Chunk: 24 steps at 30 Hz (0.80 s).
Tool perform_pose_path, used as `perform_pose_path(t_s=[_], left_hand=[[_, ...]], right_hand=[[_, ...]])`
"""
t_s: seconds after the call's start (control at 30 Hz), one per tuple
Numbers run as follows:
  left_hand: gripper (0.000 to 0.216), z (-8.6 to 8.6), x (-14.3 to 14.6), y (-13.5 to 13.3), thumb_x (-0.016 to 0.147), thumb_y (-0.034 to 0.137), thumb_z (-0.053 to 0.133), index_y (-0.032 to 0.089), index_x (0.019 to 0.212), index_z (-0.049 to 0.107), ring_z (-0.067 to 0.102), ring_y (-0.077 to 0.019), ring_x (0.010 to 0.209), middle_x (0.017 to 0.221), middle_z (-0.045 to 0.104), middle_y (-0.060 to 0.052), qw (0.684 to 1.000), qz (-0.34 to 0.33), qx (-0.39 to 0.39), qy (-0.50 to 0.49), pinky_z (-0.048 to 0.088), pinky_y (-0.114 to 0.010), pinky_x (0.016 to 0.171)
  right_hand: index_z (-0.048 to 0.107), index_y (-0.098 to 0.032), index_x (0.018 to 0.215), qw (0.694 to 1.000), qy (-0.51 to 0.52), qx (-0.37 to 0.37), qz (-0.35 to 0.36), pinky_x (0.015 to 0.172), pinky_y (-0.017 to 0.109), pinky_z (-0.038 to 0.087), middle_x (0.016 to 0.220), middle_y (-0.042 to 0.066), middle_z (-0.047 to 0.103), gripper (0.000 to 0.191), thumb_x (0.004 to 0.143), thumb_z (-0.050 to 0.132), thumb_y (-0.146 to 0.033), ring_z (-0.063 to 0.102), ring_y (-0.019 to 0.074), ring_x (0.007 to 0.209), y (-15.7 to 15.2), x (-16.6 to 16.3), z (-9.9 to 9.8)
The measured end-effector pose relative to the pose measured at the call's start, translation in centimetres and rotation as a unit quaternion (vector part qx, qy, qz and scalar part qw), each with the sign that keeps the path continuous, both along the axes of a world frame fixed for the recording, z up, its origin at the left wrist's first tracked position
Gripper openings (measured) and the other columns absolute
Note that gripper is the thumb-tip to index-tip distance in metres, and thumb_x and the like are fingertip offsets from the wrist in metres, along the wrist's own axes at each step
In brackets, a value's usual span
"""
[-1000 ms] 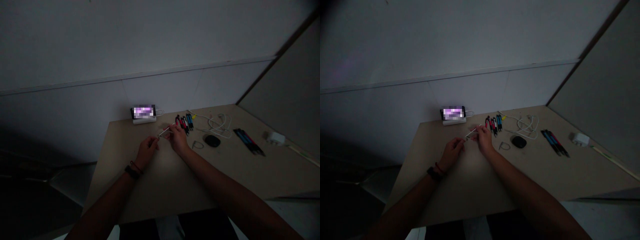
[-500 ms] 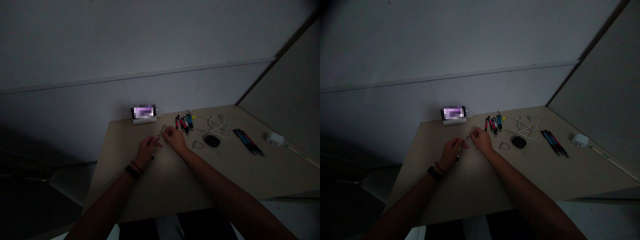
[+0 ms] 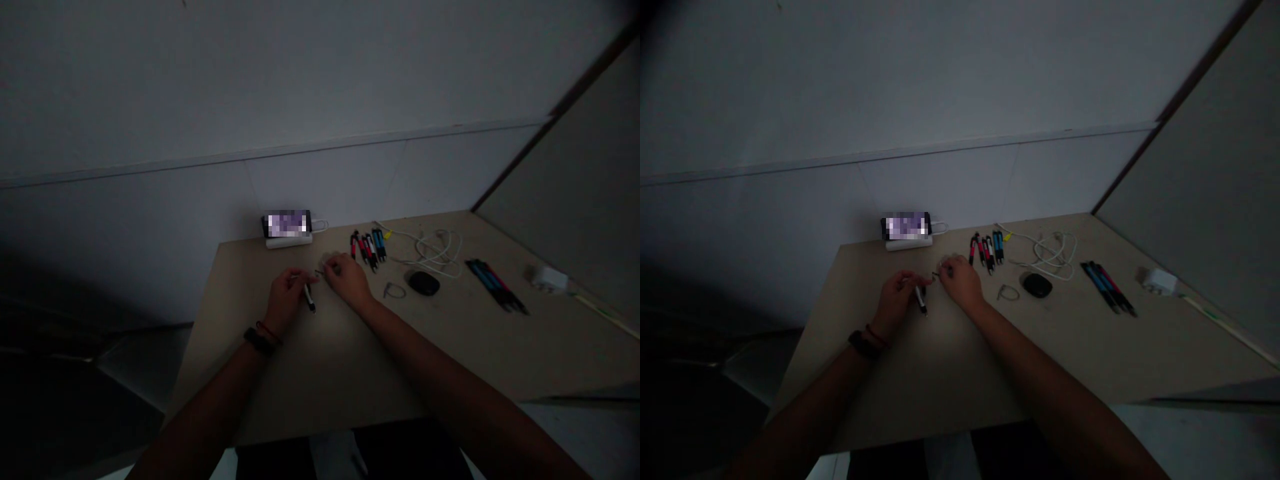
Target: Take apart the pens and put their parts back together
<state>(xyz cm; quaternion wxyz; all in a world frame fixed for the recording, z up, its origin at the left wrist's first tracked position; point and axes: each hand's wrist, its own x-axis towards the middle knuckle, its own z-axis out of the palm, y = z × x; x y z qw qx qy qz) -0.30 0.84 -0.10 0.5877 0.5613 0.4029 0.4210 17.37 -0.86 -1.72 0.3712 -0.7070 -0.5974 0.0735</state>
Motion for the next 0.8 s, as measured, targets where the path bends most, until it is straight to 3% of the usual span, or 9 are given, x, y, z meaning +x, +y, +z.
perform_pose_path(t_s=[0.23, 0.4, 0.63, 0.8], left_hand=[[0.038, 0.5, -0.7, 0.7, 0.079, 0.046, 0.075, 0.017, 0.092, 0.055, 0.07, -0.0148, 0.08, 0.111, 0.075, -0.014, 0.984, 0.058, -0.058, -0.156, 0.056, -0.031, 0.078], [0.034, -0.1, -0.7, 0.9, 0.082, 0.044, 0.073, 0.014, 0.095, 0.065, 0.072, -0.0173, 0.092, 0.117, 0.072, -0.014, 0.976, 0.048, -0.096, -0.19, 0.057, -0.034, 0.087], [0.034, -0.5, -0.5, 0.9, 0.082, 0.041, 0.075, 0.013, 0.099, 0.068, 0.072, -0.0177, 0.091, 0.111, 0.073, -0.012, 0.971, 0.04, -0.125, -0.2, 0.058, -0.034, 0.087], [0.037, -0.4, -0.3, 0.5, 0.081, 0.041, 0.074, 0.012, 0.104, 0.071, 0.07, -0.0138, 0.074, 0.103, 0.075, -0.013, 0.981, 0.027, -0.131, -0.141, 0.059, -0.029, 0.073]], right_hand=[[0.071, -0.02, 0.092, 0.983, 0.125, 0.062, 0.119, 0.067, 0.028, 0.046, 0.083, 0.003, 0.067, 0.013, 0.081, 0.065, -0.024, 0.058, 0.0161, 0.069, -0.2, -1.2, -0.1], [0.071, -0.021, 0.095, 0.963, 0.225, 0.058, 0.137, 0.06, 0.027, 0.045, 0.077, 0.002, 0.066, 0.023, 0.079, 0.07, -0.036, 0.057, 0.0158, 0.066, -0.5, -1.7, 0.3], [0.071, -0.022, 0.092, 0.934, 0.326, 0.032, 0.144, 0.051, 0.026, 0.039, 0.062, -0.002, 0.06, 0.031, 0.077, 0.071, -0.049, 0.051, 0.0141, 0.053, -0.9, -2.5, 0.7], [0.07, -0.02, 0.088, 0.918, 0.381, 0.04, 0.101, 0.046, 0.026, 0.037, 0.057, -0.002, 0.059, 0.038, 0.077, 0.068, -0.057, 0.05, 0.0137, 0.047, -0.9, -2.4, 1.2]])
